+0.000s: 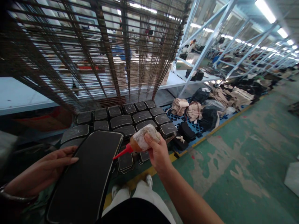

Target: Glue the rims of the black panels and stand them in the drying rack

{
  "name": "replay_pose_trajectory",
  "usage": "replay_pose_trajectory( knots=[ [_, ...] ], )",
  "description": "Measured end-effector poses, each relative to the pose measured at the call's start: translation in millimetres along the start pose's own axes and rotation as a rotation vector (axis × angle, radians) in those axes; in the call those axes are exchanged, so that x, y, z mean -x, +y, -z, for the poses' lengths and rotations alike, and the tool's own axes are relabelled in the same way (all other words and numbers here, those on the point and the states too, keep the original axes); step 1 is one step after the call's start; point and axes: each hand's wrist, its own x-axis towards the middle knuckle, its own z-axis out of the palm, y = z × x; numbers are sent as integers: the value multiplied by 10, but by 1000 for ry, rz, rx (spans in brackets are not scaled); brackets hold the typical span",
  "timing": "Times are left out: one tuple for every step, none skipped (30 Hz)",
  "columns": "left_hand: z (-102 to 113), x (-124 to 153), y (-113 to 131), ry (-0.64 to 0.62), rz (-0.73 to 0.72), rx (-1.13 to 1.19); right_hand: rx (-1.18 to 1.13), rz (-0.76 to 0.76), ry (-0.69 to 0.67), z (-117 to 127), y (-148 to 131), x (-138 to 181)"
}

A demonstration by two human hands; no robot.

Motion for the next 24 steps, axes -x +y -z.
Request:
replay_pose_trajectory(
  knots=[
    [7, -3, -9, 1, -6, 5, 8, -5, -12, 2, 13, 25],
    [14, -8, -18, 1, -12, 16, 11, -7, -21, 3, 25, 49],
    [19, -15, -26, 3, -18, 32, 12, -8, -31, 3, 37, 71],
    [21, -23, -33, 10, -23, 52, 10, -7, -39, 2, 47, 92],
    [20, -31, -37, 22, -28, 74, 7, -7, -46, 0, 55, 113],
    [16, -39, -40, 35, -31, 95, 3, -10, -55, -4, 62, 134],
    [10, -46, -40, 47, -33, 115, 0, -13, -62, -7, 67, 154],
    [3, -52, -39, 59, -34, 132, -1, -18, -70, -11, 71, 174],
    [-3, -56, -37, 72, -35, 148, 0, -22, -79, -14, 75, 193],
    [-8, -60, -36, 85, -36, 164, 4, -27, -89, -16, 80, 211],
    [-12, -63, -35, 102, -39, 181, 9, -31, -99, -16, 85, 229],
    [-15, -65, -34, 120, -40, 198, 14, -34, -109, -14, 93, 245],
    [-18, -66, -33, 139, -41, 215, 17, -39, -119, -10, 101, 260],
    [-20, -67, -32, 160, -42, 233, 20, -44, -127, -5, 111, 273],
    [-22, -68, -29, 186, -48, 255, 24, -50, -133, 1, 121, 285],
    [-25, -68, -25, 216, -56, 279, 29, -57, -140, 7, 131, 296],
    [-26, -70, -20, 248, -65, 304, 36, -62, -147, 11, 140, 305],
    [-25, -72, -15, 278, -71, 327, 46, -64, -154, 14, 148, 312],
    [-21, -77, -11, 306, -76, 347, 57, -64, -162, 15, 154, 317],
    [-13, -84, -8, 329, -76, 362, 66, -61, -171, 14, 158, 318],
    [2, -94, -8, 351, -74, 372, 74, -60, -178, 11, 161, 317],
    [23, -106, -9, 371, -73, 377, 80, -57, -182, 6, 163, 313],
    [48, -120, -13, 391, -74, 379, 85, -56, -185, -1, 165, 307],
    [77, -134, -18, 401, -75, 379, 87, -56, -185, -7, 166, 297]
  ],
)
